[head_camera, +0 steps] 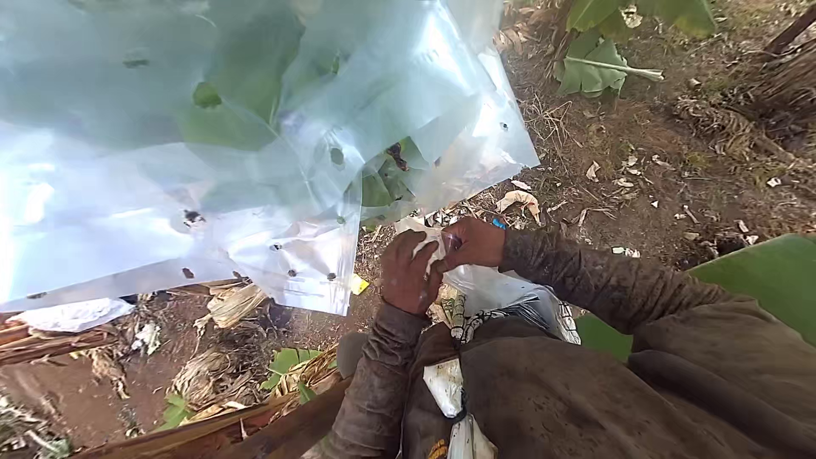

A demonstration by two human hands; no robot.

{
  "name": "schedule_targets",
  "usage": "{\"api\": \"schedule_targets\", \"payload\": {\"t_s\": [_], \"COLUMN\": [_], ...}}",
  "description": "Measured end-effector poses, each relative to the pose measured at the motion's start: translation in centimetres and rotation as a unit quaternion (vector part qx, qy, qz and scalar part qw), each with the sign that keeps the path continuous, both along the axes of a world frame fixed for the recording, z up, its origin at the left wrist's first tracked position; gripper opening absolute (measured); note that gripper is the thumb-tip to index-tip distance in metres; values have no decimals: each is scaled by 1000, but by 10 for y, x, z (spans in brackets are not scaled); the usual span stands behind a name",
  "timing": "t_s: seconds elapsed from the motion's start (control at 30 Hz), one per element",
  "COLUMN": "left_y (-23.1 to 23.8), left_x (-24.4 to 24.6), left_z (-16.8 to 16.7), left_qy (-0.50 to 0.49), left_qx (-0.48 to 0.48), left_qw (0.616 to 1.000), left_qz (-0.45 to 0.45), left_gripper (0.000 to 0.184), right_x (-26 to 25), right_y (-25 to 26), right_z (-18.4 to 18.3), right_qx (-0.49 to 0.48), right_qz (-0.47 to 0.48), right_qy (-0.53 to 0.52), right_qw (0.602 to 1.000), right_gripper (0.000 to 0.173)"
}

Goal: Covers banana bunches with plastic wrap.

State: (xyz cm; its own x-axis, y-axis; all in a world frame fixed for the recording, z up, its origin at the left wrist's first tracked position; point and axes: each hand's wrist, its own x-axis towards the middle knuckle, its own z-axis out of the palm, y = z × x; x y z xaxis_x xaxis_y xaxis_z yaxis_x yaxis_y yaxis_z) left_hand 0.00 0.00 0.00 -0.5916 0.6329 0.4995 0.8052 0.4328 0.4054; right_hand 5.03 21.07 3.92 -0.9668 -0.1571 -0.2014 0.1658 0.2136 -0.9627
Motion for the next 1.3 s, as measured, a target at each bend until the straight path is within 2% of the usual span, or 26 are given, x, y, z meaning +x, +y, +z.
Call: {"api": "schedule_targets", "payload": {"t_s": [0.1, 0.2, 0.27, 0.33, 0.4, 0.43, 0.47, 0.53, 0.57, 0.6, 0.67, 0.73, 0.83, 0.93, 1.0, 1.07, 1.13, 1.2, 1.27, 1.3], "left_y": [15, 14, 7, -3, -1, 4, 13, 40, 59, 79, 114, 130, 122, 98, 82, 65, 43, 19, -5, -15], "left_x": [-7, 5, 16, 16, 8, 7, 9, 16, 20, 24, 28, 25, 23, 32, 36, 32, 23, 12, 5, 1], "left_z": [-17, -11, -5, -19, -27, -18, 0, 53, 80, 103, 127, 127, 131, 159, 182, 202, 223, 254, 293, 315], "left_qy": [7, -50, -149, -263, -326, -334, -315, -219, -159, -105, -38, -35, -77, -48, -6, 24, -3, -76, -110, -102], "left_qx": [-95, -194, -339, -466, -500, -478, -422, -203, -79, 15, 90, 68, 0, -62, -117, -144, -140, -81, -10, 21], "left_qw": [992, 968, 914, 831, 784, 789, 823, 935, 970, 985, 989, 988, 985, 990, 989, 987, 986, 981, 975, 977], "left_qz": [-76, -153, -167, -149, -169, -194, -211, -190, -163, -137, -115, -137, -157, -121, -86, -71, -94, -161, -194, -184], "left_gripper": [22, 22, 24, 31, 32, 31, 30, 29, 30, 38, 54, 49, 24, 30, 36, 35, 24, 16, 21, 22], "right_x": [7, 10, 11, 14, 16, 17, 20, 26, 29, 33, 44, 58, 78, 90, 93, 98, 93, 77, 58, 49], "right_y": [1, 39, 86, 140, 179, 183, 180, 164, 152, 139, 114, 106, 126, 158, 174, 183, 199, 213, 225, 227], "right_z": [-16, -19, -8, -5, 8, 22, 40, 83, 103, 118, 145, 169, 206, 255, 283, 306, 320, 326, 333, 332], "right_qx": [-19, -10, 51, 142, 207, 239, 269, 330, 357, 375, 385, 389, 409, 414, 393, 398, 417, 404, 414, 416], "right_qz": [18, -115, -234, -320, -339, -323, -285, -164, -93, -29, 73, 102, 89, 82, 61, 21, 13, 27, 51, 25], "right_qy": [-19, -39, -51, -39, 7, 40, 80, 127, 138, 159, 204, 255, 336, 445, 496, 503, 519, 557, 574, 571], "right_qw": [999, 993, 970, 936, 918, 915, 917, 921, 919, 913, 897, 879, 844, 790, 772, 767, 746, 725, 705, 707], "right_gripper": [23, 27, 27, 35, 42, 43, 40, 31, 30, 32, 37, 37, 30, 23, 21, 18, 23, 23, 28, 29]}}
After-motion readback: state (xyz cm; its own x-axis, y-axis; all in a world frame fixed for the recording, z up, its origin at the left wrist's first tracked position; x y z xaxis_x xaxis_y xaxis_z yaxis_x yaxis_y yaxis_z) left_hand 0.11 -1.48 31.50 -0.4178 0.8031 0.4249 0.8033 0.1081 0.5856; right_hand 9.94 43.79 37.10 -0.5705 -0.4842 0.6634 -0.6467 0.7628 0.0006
